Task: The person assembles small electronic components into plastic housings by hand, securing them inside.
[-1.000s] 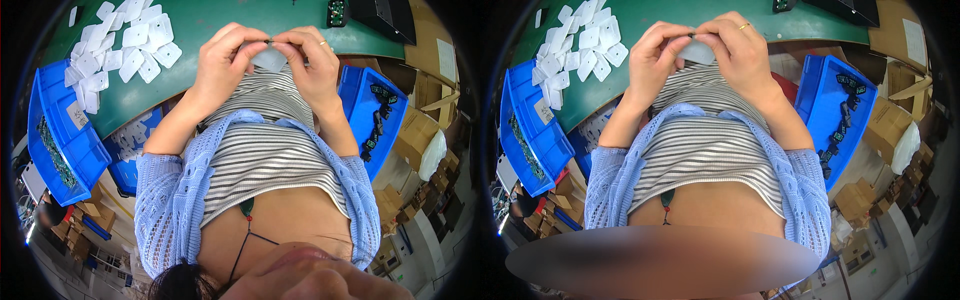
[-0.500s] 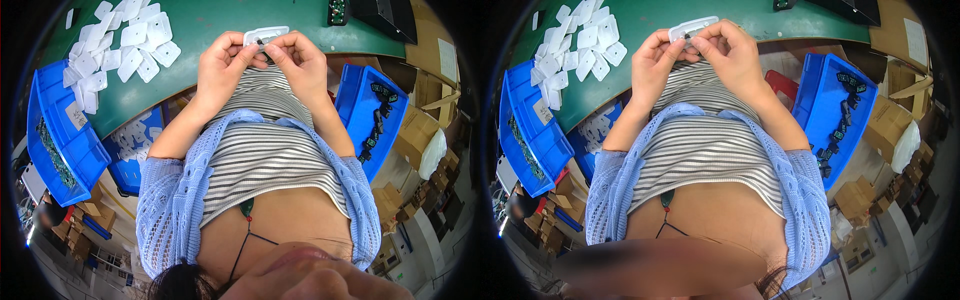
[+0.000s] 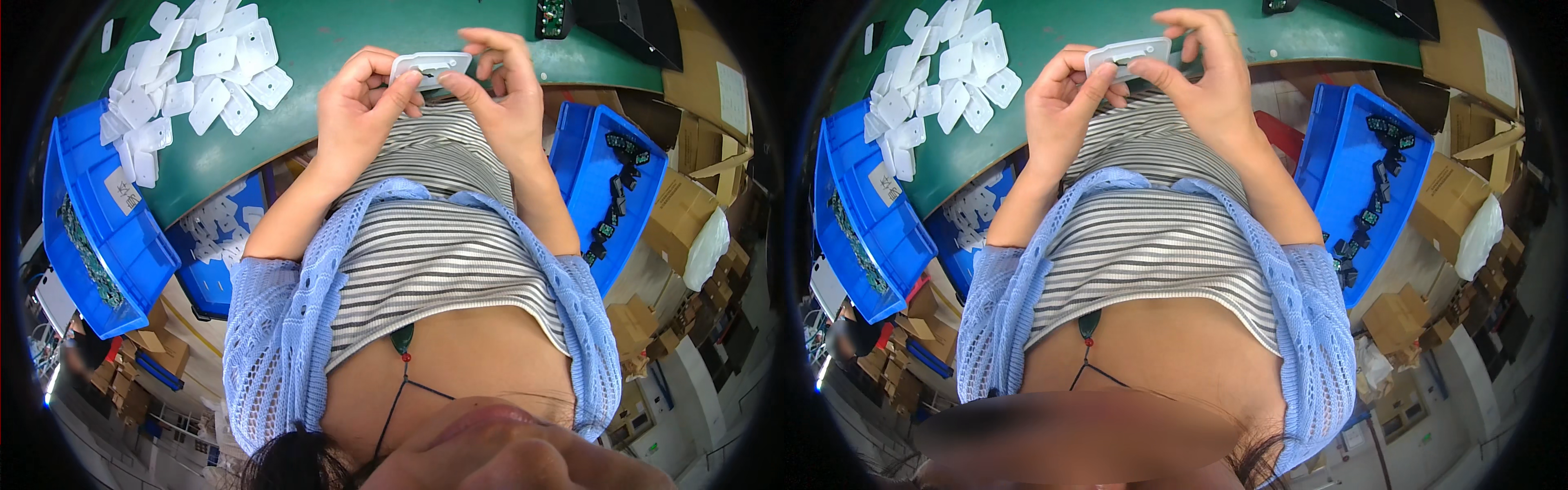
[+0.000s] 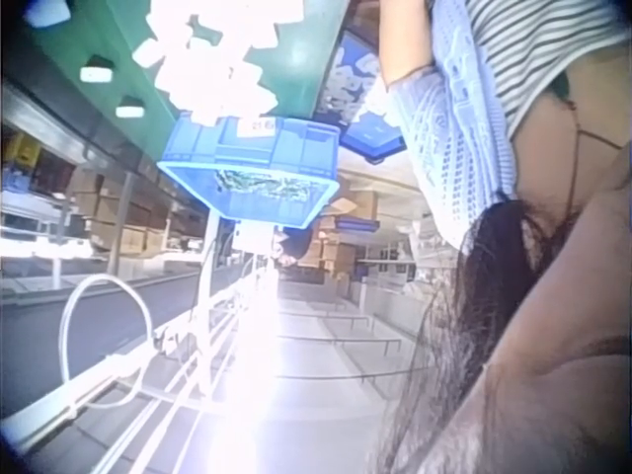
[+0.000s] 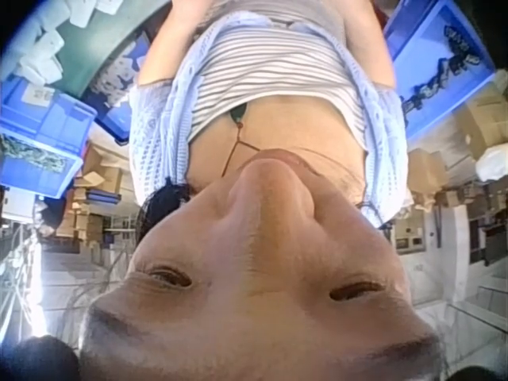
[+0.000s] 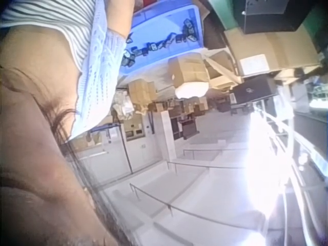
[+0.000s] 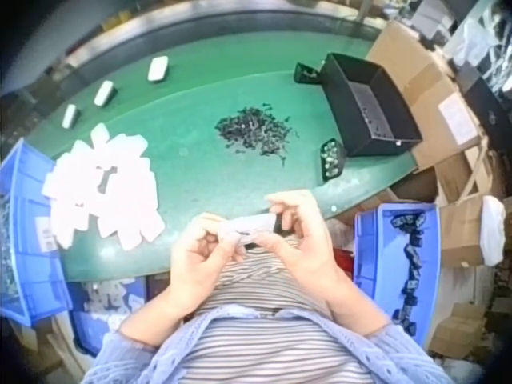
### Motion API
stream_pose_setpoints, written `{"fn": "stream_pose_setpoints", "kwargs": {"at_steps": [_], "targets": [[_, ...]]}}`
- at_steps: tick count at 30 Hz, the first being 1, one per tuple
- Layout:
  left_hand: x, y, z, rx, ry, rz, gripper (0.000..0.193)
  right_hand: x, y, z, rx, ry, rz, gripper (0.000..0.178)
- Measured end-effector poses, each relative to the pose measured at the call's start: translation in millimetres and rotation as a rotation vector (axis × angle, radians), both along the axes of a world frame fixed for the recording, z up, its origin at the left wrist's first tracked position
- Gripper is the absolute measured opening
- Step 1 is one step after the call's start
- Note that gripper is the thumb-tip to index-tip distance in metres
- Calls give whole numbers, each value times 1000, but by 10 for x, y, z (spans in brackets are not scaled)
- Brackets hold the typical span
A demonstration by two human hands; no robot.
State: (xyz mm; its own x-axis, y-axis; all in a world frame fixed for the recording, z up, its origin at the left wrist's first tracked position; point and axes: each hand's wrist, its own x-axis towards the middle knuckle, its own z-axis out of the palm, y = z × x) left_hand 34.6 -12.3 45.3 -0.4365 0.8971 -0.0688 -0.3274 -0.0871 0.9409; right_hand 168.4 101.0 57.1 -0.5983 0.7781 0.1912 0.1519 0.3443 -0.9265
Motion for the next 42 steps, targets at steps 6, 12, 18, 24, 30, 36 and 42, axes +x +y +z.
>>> {"fn": "stream_pose_setpoints", "kwargs": {"at_steps": [6, 12, 18, 24, 30, 36, 42], "targets": [[9, 17, 13, -74, -27, -87, 9, 31, 38, -57, -485, 32, 196, 26], [-25, 70, 37, -132, -128, -56, 12, 51, 112, -163, -546, 162, 224, 21], [-668, 354, -159, -255, 305, 23, 14, 356, 854, 3, 568, -209, 2, 26], [-776, 412, -219, -306, 757, 63, 15, 369, 1140, 143, 810, -502, 58, 40], [-524, 238, -193, -338, 1329, 121, 46, 256, 1262, -54, 367, -2, 94, 40], [-341, 146, -269, -234, 1509, 213, 53, 98, 1309, 7, 499, -53, -10, 30], [-328, 114, -300, -186, 1388, 182, 46, 127, 1147, 672, 902, -682, 289, 36]]}}
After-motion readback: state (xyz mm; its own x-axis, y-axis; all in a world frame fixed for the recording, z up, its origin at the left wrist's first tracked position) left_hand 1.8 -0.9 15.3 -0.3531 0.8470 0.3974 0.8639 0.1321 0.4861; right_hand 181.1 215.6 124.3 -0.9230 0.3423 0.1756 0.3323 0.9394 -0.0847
